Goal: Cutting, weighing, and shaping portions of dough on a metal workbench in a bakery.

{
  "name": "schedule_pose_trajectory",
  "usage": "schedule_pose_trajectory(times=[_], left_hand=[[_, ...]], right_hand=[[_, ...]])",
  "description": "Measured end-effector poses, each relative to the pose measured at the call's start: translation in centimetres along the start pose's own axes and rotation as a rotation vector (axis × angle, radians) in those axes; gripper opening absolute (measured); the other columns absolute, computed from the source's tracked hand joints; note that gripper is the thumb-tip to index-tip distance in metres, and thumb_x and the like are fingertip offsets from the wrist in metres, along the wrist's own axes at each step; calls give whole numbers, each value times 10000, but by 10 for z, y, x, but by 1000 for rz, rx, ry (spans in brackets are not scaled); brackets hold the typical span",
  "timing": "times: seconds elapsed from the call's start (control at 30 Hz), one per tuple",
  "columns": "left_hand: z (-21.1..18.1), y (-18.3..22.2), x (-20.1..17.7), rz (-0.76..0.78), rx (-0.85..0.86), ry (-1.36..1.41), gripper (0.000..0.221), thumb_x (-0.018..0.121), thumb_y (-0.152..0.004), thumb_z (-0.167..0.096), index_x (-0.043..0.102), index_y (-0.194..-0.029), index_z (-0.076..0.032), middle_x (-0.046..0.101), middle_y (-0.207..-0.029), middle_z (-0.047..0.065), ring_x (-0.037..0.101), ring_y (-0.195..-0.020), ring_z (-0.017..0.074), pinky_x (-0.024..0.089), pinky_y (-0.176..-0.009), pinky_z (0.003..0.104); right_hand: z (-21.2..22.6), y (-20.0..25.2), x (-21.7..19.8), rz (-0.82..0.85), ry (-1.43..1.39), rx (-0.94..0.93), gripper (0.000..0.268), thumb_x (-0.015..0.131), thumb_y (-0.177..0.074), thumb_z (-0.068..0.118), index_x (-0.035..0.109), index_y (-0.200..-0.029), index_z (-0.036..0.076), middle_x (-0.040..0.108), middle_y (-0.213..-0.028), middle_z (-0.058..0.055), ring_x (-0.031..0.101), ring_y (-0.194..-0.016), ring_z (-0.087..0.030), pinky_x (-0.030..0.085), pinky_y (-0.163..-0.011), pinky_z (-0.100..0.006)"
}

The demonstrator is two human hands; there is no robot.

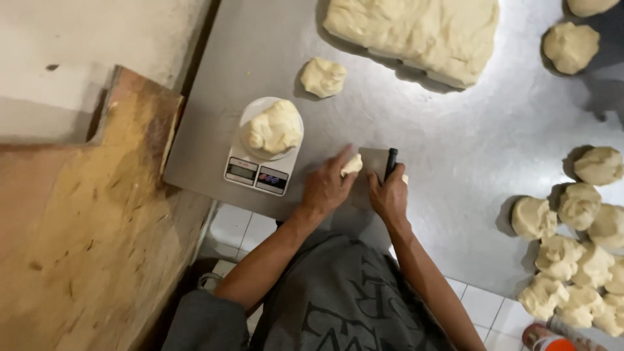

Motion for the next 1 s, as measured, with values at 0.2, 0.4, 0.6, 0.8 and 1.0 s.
schedule_pose_trajectory(times=[0.2, 0.4, 0.6, 0.8, 1.0], left_hand=[[1, -5, -133, -341, 64, -328, 325, 720, -996, -306, 674, -1303, -210, 764, -1123, 75, 694, -1076, 261, 474, -1000, 459], [-2, -4, -126, -495, 153, -662, 524, 687, -948, -274, 591, -1431, -95, 567, -1374, 297, 490, -1244, 418, 338, -1017, 586], [22, 16, 76, 394, -72, -241, 299, 687, -987, -378, 686, -1106, -103, 674, -1100, 169, 619, -1078, 345, 509, -938, 506], [21, 36, 163, 26, 468, -876, 695, 778, -750, -361, 581, -1381, -146, 670, -1031, 56, 610, -1036, 239, 454, -950, 427], [11, 35, 133, 176, 377, -382, 551, 773, -801, -452, 580, -1156, -77, 688, -1030, 121, 644, -1072, 303, 458, -944, 469]], right_hand=[[4, -2, -6, 111, 32, 154, 501, 755, -949, 281, 397, -1094, -39, 636, -784, -304, 633, -639, -454, 483, -551, -537], [-18, -10, -10, 162, -22, 261, 471, 754, -947, 344, 493, -1099, -17, 651, -812, -214, 645, -656, -340, 505, -573, -481], [-75, 19, -15, 203, -924, 578, 349, 737, -962, 271, 634, -1198, 34, 683, -961, -25, 664, -780, -132, 566, -643, -320], [-55, 44, -51, 77, -931, 644, 280, 678, -972, 233, 604, -1185, 67, 677, -978, -13, 662, -806, -134, 577, -635, -317], [-73, 51, -54, 17, -882, 522, 298, 720, -1017, 183, 616, -1256, 40, 636, -996, -29, 604, -818, -123, 545, -672, -304]])
Point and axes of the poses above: each hand's wrist, its own y-axis away from the middle knuckle, its own x-axis out of the palm, z = x × y, the point moved 9 cm from there along -y, towards the middle knuckle
